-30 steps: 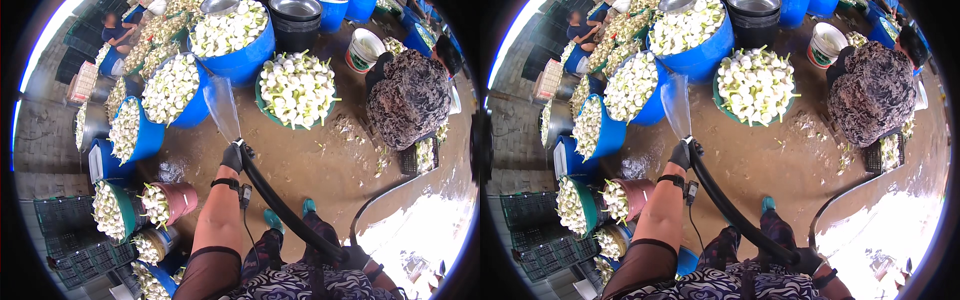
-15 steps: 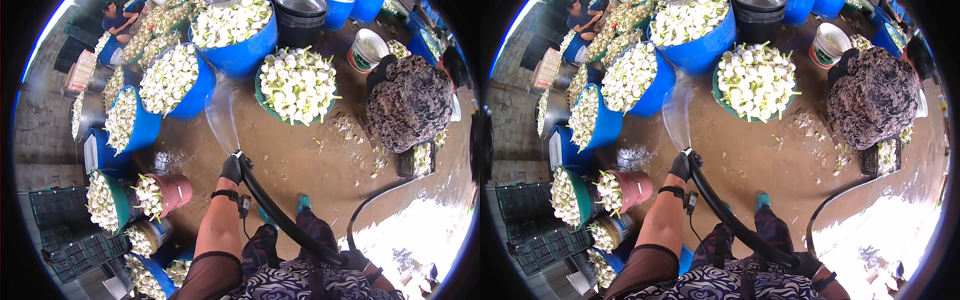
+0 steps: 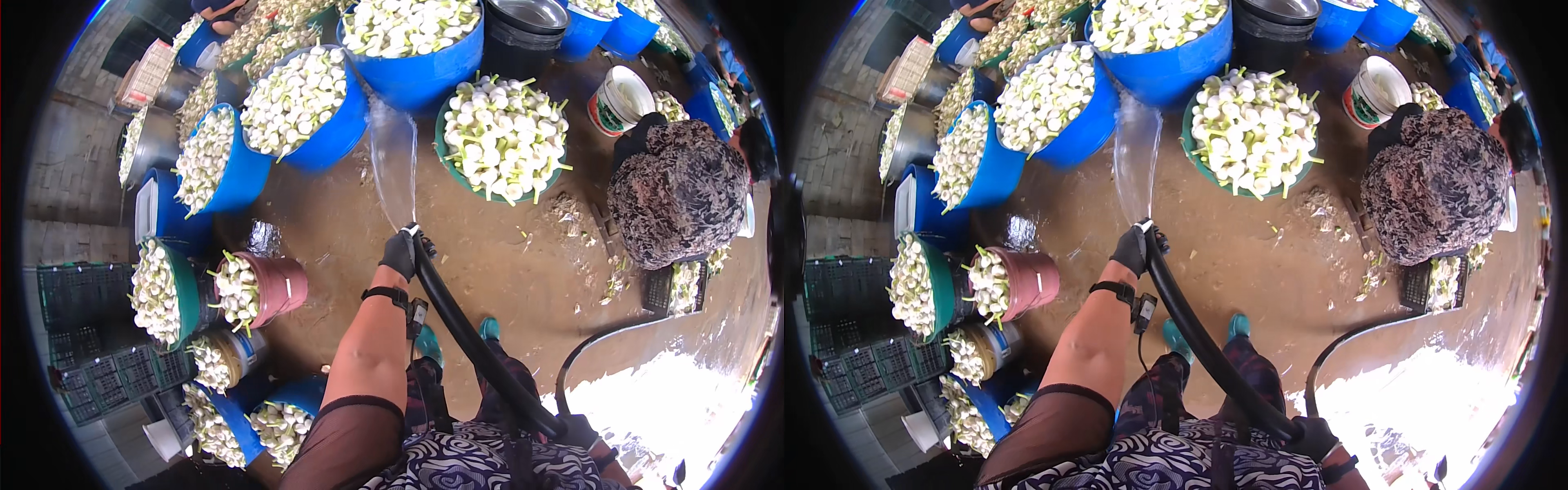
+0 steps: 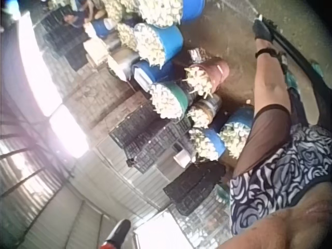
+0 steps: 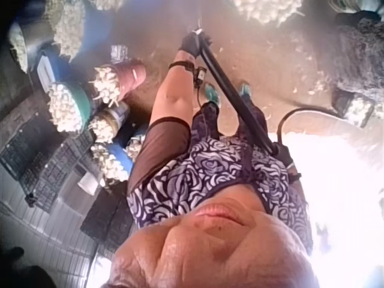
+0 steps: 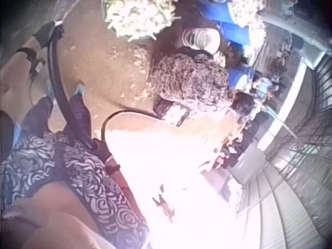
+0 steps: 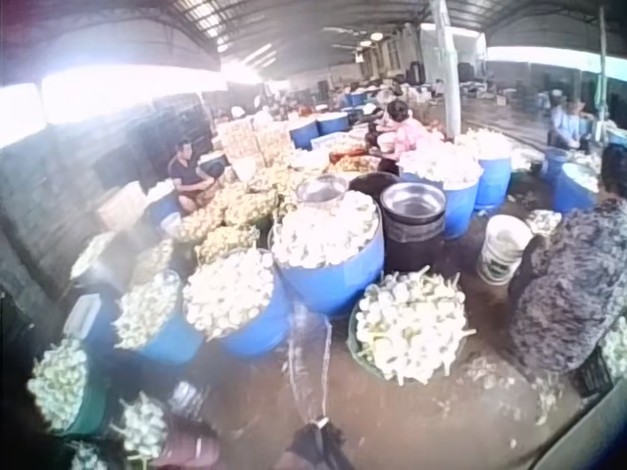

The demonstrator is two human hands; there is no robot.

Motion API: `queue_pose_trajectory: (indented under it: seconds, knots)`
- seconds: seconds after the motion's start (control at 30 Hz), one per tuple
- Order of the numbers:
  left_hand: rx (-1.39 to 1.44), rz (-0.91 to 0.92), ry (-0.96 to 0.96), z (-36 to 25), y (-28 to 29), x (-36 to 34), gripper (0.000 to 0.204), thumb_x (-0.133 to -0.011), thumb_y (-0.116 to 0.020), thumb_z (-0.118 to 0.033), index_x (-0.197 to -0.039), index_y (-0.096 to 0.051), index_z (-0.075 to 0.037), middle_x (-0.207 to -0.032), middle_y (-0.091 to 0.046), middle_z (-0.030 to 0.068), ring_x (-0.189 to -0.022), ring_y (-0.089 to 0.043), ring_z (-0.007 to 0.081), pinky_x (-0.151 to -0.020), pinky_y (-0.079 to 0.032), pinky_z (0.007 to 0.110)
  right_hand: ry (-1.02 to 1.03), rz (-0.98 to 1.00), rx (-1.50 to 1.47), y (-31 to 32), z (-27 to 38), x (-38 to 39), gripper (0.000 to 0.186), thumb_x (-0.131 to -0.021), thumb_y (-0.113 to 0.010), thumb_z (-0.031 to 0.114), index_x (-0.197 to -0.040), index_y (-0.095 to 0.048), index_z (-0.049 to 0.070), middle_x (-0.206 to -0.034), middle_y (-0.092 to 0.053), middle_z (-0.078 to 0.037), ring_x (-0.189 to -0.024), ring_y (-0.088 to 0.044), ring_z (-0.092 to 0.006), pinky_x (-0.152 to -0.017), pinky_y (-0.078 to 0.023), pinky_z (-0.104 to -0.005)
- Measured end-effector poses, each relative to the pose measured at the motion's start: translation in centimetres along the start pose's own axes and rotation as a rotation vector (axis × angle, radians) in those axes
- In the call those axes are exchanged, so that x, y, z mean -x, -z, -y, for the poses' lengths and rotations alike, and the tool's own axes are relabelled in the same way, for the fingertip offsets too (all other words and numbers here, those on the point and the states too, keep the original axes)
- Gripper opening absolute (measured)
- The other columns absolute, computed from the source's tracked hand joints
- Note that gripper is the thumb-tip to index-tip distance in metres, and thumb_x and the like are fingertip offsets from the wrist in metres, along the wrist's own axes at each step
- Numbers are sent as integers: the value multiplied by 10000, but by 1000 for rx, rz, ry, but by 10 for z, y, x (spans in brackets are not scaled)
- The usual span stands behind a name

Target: The recorder uses a high-pressure water hose to wash the floor and large containers in a vegetable processing facility.

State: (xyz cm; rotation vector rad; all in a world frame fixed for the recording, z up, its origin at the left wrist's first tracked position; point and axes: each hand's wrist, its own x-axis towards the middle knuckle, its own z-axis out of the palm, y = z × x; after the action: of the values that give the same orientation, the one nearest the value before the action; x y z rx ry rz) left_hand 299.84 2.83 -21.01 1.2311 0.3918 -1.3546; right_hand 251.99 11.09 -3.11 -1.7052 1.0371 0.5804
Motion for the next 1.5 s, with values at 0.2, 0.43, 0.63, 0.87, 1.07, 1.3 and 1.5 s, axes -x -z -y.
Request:
queue_pose_trajectory:
  seconds: [0.2,0.43,0.63,0.87,1.07,1.3,1.5]
  knots:
    - [188,-85,-29,-5,79,13,210,-822,-498,-243,-817,-437,-42,-632,-458,97,-539,-503,245,-522,-474,416,9,35,-20,18,37,-17,332,-595,-705,324,-746,-614,43,-639,-608,-126,-609,-608,-274,-605,-484,-343]
    - [254,-103,-95,-13,118,29,108,-830,-480,-195,-813,-426,-104,-663,-444,79,-526,-478,229,-503,-456,396,164,31,16,22,41,-29,341,-593,-714,318,-765,-619,40,-654,-610,-125,-625,-610,-262,-618,-479,-339]
    - [271,-65,63,4,75,18,163,-830,-484,-202,-811,-427,-51,-626,-448,97,-513,-481,244,-489,-455,409,32,66,-1,16,20,-10,315,-600,-709,301,-756,-620,42,-636,-599,-127,-602,-599,-275,-593,-464,-342]
    - [-5,-5,90,35,17,-2,207,-836,-487,-225,-767,-448,-34,-589,-452,89,-541,-500,242,-508,-463,401,-34,90,-1,-3,-8,14,216,-639,-659,243,-710,-600,48,-630,-587,-145,-590,-584,-295,-570,-445,-352]
    - [-32,68,174,56,-5,-10,173,-820,-522,-187,-784,-467,-26,-593,-480,95,-506,-535,248,-489,-497,398,6,122,36,-19,-18,26,174,-677,-610,214,-689,-573,44,-628,-584,-137,-595,-579,-294,-561,-432,-349]
    - [-8,62,210,85,13,-12,171,-833,-512,-196,-808,-478,-31,-611,-495,98,-519,-535,256,-501,-496,421,86,175,94,-16,-21,33,182,-689,-594,234,-664,-564,57,-618,-585,-121,-607,-591,-292,-585,-448,-359]
    - [20,-34,167,61,19,-3,198,-815,-527,-218,-810,-485,-25,-618,-499,124,-524,-529,301,-503,-489,460,194,171,216,-13,-16,20,163,-673,-594,212,-676,-576,49,-616,-582,-131,-585,-588,-298,-595,-457,-361]
